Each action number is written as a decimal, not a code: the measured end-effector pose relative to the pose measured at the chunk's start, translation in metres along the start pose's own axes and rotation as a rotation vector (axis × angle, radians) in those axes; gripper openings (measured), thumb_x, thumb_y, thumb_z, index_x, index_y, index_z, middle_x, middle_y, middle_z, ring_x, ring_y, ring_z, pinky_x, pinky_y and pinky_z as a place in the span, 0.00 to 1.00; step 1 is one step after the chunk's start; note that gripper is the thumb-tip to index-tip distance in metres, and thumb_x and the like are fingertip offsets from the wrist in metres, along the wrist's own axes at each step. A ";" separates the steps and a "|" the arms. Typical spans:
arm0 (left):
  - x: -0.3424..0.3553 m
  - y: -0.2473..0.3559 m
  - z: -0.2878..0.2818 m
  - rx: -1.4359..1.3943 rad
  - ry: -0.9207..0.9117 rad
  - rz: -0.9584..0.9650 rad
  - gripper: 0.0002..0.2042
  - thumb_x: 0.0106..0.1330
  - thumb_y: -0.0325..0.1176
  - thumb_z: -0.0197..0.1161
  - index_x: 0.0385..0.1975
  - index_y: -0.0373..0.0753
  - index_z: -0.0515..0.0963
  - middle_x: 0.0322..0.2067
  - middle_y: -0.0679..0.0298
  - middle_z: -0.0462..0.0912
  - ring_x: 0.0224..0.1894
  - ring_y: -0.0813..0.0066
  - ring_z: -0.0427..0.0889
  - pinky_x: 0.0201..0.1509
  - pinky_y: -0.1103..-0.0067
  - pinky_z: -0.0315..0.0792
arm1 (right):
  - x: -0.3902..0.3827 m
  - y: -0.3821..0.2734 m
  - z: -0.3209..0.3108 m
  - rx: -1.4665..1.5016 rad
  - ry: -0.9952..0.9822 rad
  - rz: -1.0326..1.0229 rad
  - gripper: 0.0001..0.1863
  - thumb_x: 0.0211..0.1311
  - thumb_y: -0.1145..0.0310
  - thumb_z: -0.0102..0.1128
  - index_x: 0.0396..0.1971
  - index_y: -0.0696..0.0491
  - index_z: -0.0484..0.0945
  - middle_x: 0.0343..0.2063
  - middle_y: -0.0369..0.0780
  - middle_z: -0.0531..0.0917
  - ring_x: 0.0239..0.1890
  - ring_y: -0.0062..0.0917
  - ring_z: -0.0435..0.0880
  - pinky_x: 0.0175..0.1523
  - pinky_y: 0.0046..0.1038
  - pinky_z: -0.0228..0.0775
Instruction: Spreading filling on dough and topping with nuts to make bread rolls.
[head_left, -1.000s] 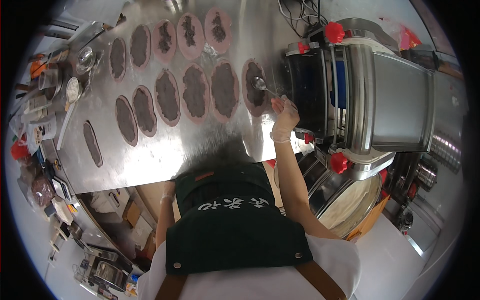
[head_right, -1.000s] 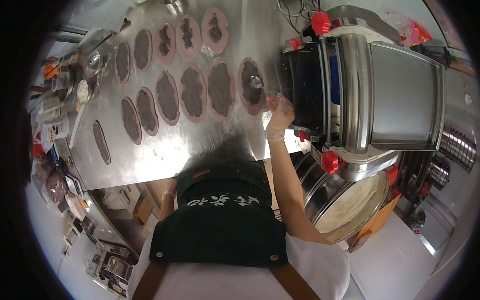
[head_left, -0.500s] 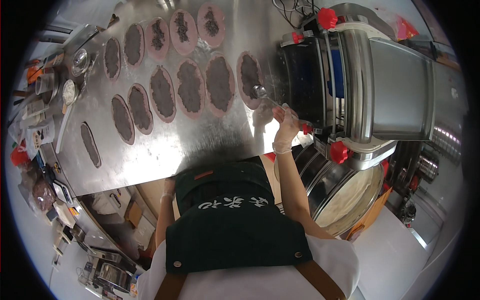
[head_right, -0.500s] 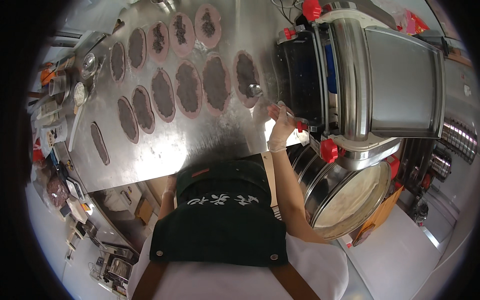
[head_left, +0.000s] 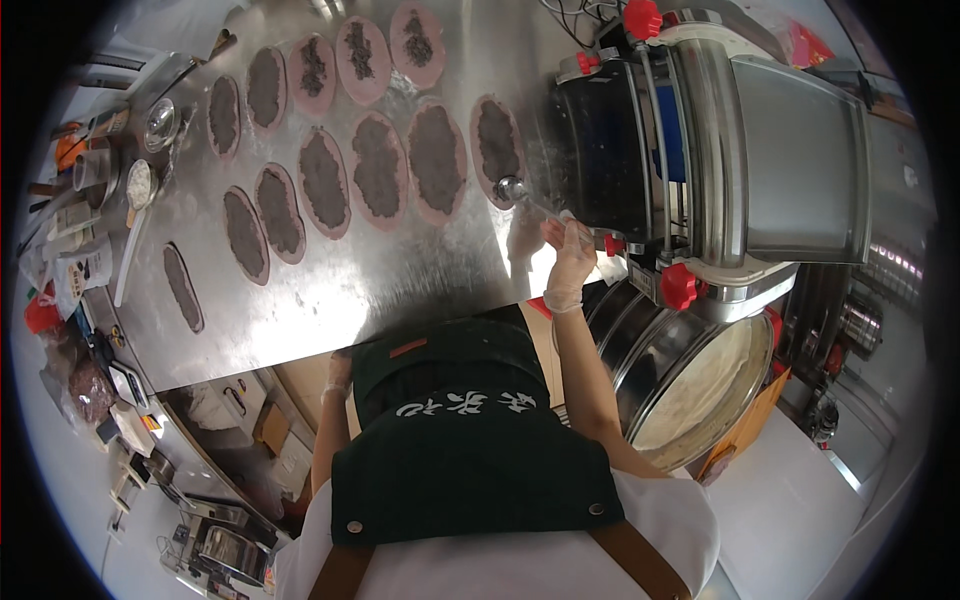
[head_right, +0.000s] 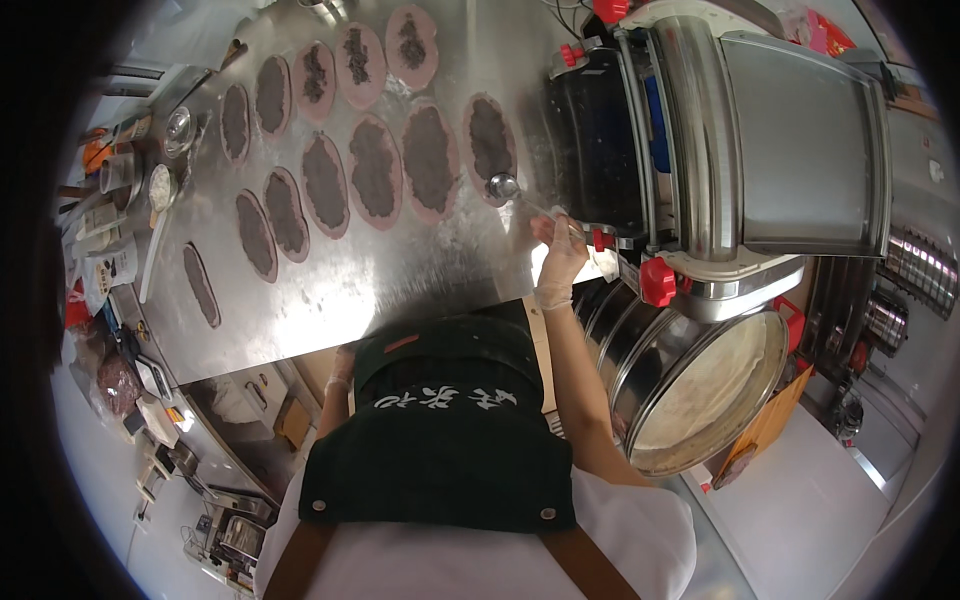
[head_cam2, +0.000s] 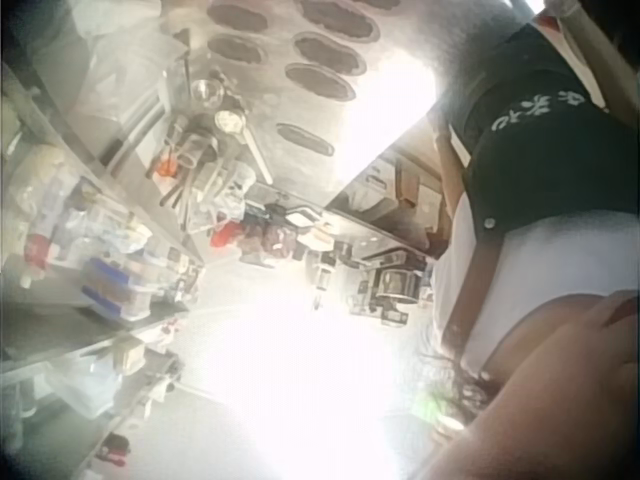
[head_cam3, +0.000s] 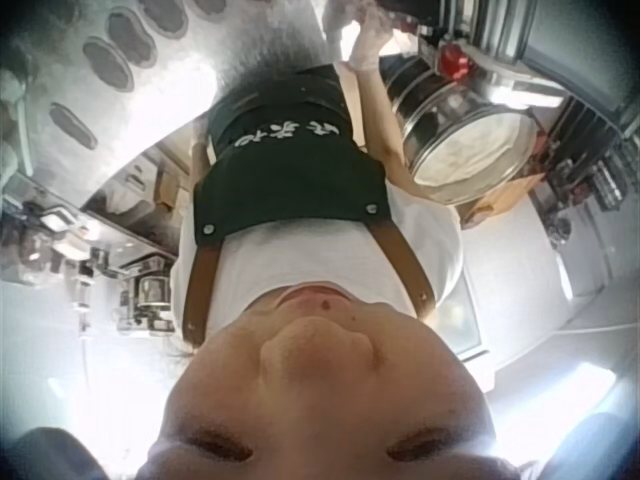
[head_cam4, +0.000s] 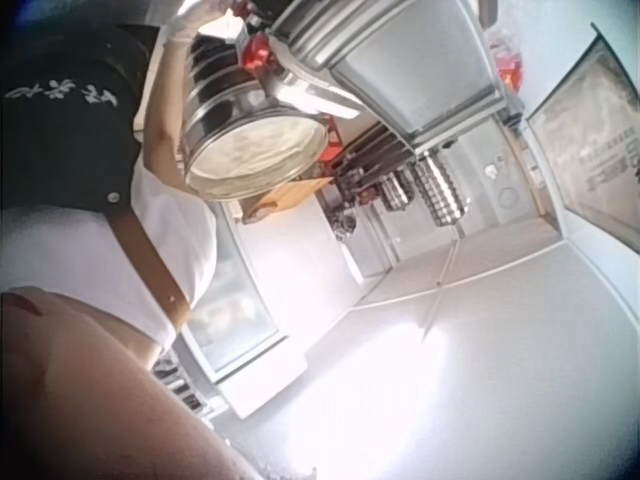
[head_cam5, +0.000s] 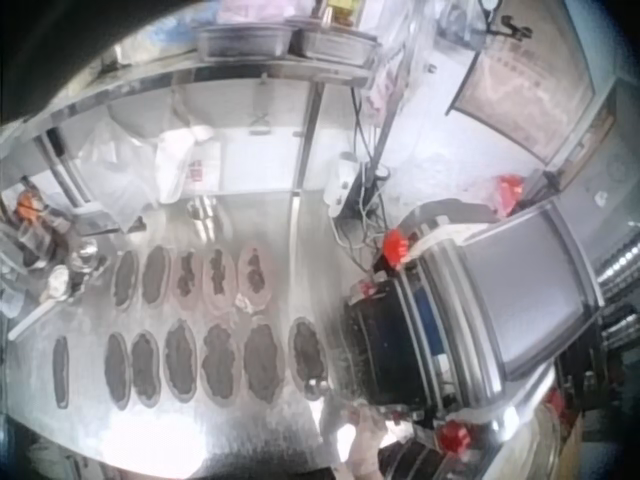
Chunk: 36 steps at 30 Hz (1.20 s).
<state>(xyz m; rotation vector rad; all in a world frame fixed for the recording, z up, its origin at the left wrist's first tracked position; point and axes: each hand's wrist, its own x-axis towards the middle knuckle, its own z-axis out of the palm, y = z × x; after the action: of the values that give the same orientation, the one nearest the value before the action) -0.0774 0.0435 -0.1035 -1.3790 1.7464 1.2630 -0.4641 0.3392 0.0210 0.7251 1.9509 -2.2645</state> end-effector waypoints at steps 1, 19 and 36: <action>-0.004 0.007 0.000 -0.021 0.001 -0.002 0.20 0.62 0.41 0.56 0.44 0.29 0.78 0.43 0.43 0.81 0.48 0.51 0.80 0.50 0.67 0.71 | 0.001 -0.001 -0.001 0.003 -0.021 -0.021 0.13 0.68 0.72 0.50 0.43 0.67 0.72 0.34 0.49 0.83 0.33 0.31 0.85 0.38 0.23 0.80; -0.010 -0.006 -0.001 0.008 0.037 0.036 0.19 0.62 0.37 0.55 0.47 0.29 0.78 0.46 0.45 0.81 0.49 0.52 0.80 0.53 0.68 0.71 | 0.026 -0.006 0.014 -0.081 -0.229 -0.043 0.15 0.71 0.70 0.45 0.48 0.66 0.70 0.37 0.50 0.83 0.39 0.31 0.85 0.44 0.23 0.77; -0.019 0.015 0.005 -0.032 0.044 -0.007 0.20 0.61 0.36 0.54 0.48 0.30 0.77 0.46 0.45 0.80 0.52 0.51 0.78 0.56 0.69 0.70 | 0.045 0.002 0.021 -0.013 -0.146 0.124 0.18 0.72 0.66 0.43 0.50 0.67 0.68 0.42 0.51 0.81 0.44 0.33 0.83 0.48 0.24 0.75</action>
<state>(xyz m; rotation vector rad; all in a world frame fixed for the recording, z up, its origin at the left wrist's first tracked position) -0.0867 0.0560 -0.0838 -1.4398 1.7557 1.2708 -0.5097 0.3299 0.0039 0.6396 1.8019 -2.1654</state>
